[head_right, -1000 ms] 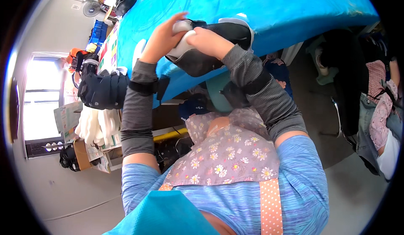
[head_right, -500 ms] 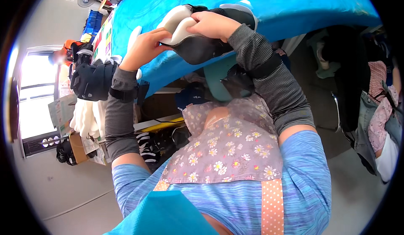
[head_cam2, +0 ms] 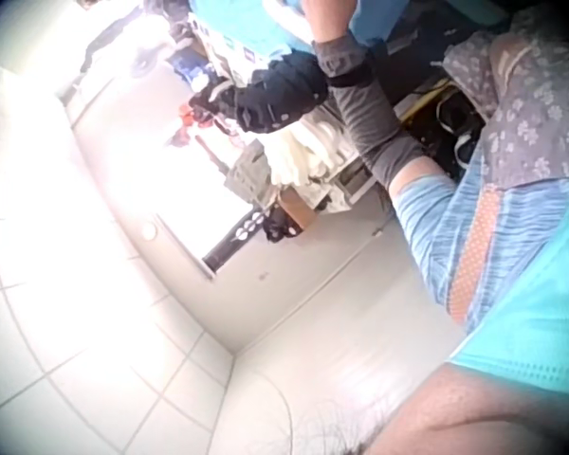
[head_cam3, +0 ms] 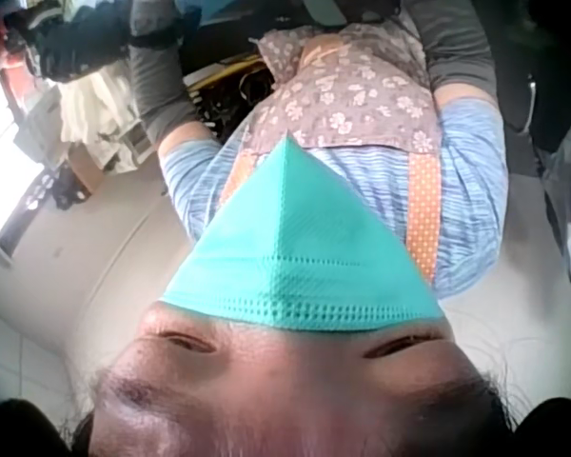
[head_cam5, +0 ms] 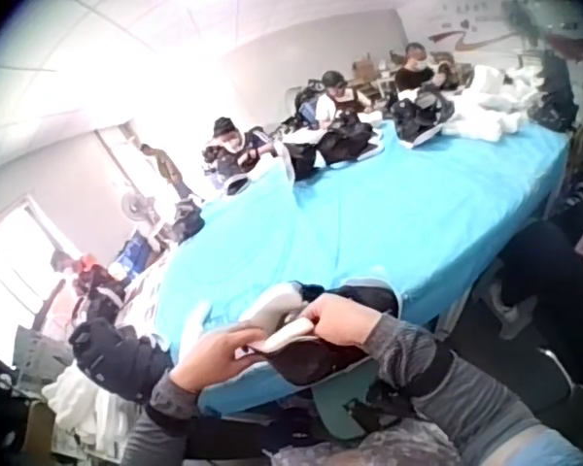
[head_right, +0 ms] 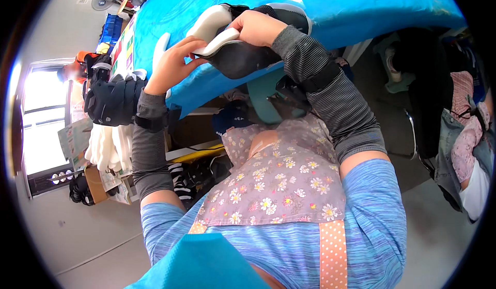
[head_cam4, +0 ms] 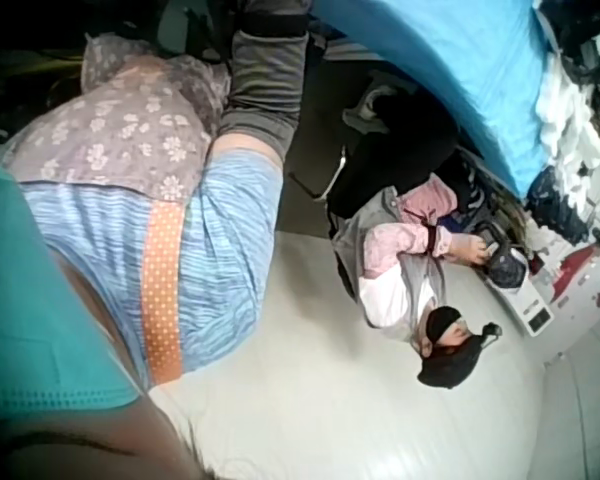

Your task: The person inserts foam padding into the interior of a shoe upper and aligns the components by hand.

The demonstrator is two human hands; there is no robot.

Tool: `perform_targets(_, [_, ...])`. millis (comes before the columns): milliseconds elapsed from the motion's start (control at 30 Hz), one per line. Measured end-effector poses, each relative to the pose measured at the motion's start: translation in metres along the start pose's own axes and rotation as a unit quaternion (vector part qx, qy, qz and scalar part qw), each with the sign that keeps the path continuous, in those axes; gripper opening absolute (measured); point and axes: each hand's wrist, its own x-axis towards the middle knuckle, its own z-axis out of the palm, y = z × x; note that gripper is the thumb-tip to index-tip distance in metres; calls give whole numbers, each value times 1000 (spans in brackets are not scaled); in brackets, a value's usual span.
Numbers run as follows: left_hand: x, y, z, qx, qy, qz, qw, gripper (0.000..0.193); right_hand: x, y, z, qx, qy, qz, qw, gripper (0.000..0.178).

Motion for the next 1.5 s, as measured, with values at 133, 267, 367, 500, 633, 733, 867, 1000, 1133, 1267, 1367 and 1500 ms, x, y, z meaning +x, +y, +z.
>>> perform_targets(133, [3,9,-4,-6,-15,15,1000,40,4,8,-1,-22,-9,-12,1000,27])
perform_targets(267, [5,32,-2,138,19,43,989,43,8,14,4,-109,46,-7,993,26])
perform_targets(367, [1,33,-1,171,58,64,982,43,7,7,8,-177,80,-26,981,27])
perform_targets(500, [3,28,4,105,45,13,993,44,7,2,5,-201,92,-18,975,28])
perform_targets(633, [10,34,11,121,70,-21,990,40,3,-3,4,-232,107,6,967,30])
perform_targets(733, [16,35,23,67,88,-131,985,38,2,-7,1,-231,83,16,969,30])
perform_targets(867, [24,41,23,112,82,-181,974,37,2,-1,-5,-212,38,-12,976,32])
perform_targets(1000, [16,31,21,60,71,-130,987,34,2,-2,-4,-73,14,25,997,31])
perform_targets(1133, [12,56,29,175,169,-75,967,37,5,6,0,-199,107,-7,974,30])
perform_targets(1267, [0,55,49,206,188,-10,960,22,9,5,0,-187,104,-29,976,30])
perform_targets(1367, [-8,47,57,141,175,6,975,22,2,2,7,-68,91,30,993,30])
perform_targets(1500, [-7,41,57,129,201,44,970,23,1,4,6,-54,99,12,994,34])
